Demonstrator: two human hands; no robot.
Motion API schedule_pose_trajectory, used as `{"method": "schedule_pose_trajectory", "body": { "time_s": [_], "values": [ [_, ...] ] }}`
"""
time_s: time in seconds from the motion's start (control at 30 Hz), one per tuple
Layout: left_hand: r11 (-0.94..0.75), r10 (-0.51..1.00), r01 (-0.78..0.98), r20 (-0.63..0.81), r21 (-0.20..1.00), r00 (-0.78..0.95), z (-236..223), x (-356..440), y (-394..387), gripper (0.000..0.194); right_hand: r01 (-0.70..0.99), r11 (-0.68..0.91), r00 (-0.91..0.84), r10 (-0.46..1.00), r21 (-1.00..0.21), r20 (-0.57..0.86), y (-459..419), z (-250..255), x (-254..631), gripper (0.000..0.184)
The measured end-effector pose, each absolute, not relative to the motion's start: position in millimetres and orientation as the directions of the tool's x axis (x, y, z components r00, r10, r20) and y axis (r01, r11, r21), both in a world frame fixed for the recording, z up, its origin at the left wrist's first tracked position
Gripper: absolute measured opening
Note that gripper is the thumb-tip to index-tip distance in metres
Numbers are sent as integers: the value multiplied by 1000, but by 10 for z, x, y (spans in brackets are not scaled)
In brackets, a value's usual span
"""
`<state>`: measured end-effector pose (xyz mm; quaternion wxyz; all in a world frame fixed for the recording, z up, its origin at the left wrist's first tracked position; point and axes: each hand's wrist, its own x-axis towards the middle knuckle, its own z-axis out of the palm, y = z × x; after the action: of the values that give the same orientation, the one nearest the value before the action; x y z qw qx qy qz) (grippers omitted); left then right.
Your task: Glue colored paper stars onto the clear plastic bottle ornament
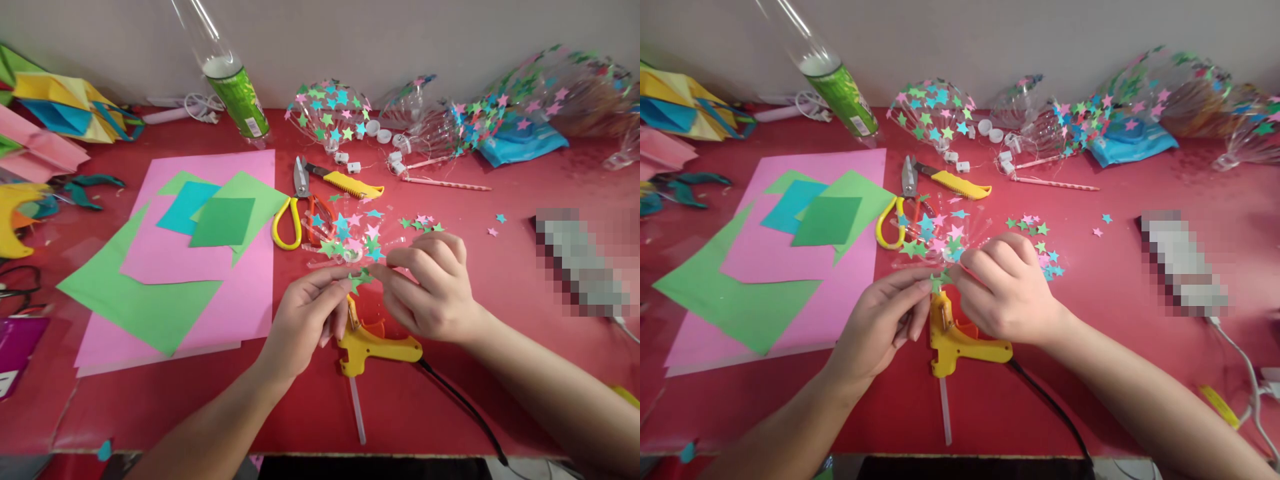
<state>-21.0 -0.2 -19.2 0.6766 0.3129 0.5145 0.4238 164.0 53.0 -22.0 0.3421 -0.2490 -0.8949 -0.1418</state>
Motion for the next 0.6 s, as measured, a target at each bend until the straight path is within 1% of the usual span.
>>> {"method": "schedule_pose_trajectory", "body": {
  "time_s": [0.13, 0.27, 0.43, 0.6],
  "values": [
    [442, 897, -230, -430, 867, 102, -197, -206, -6, 23, 562, 824, -645, 381, 73, 663, 524, -199, 1633, 14],
    [409, 913, -192, -399, 892, 90, -207, -213, -14, 19, 581, 813, -646, 447, 19, 618, 524, -177, 1633, 18],
    [378, 926, -120, -371, 918, 78, -213, -225, -26, 18, 567, 823, -647, 467, -29, 602, 531, -163, 1634, 7],
    [371, 928, -110, -365, 922, 71, -212, -226, -19, 17, 559, 813, -594, 530, -163, 605, 521, -146, 1627, 4]
  ]
}}
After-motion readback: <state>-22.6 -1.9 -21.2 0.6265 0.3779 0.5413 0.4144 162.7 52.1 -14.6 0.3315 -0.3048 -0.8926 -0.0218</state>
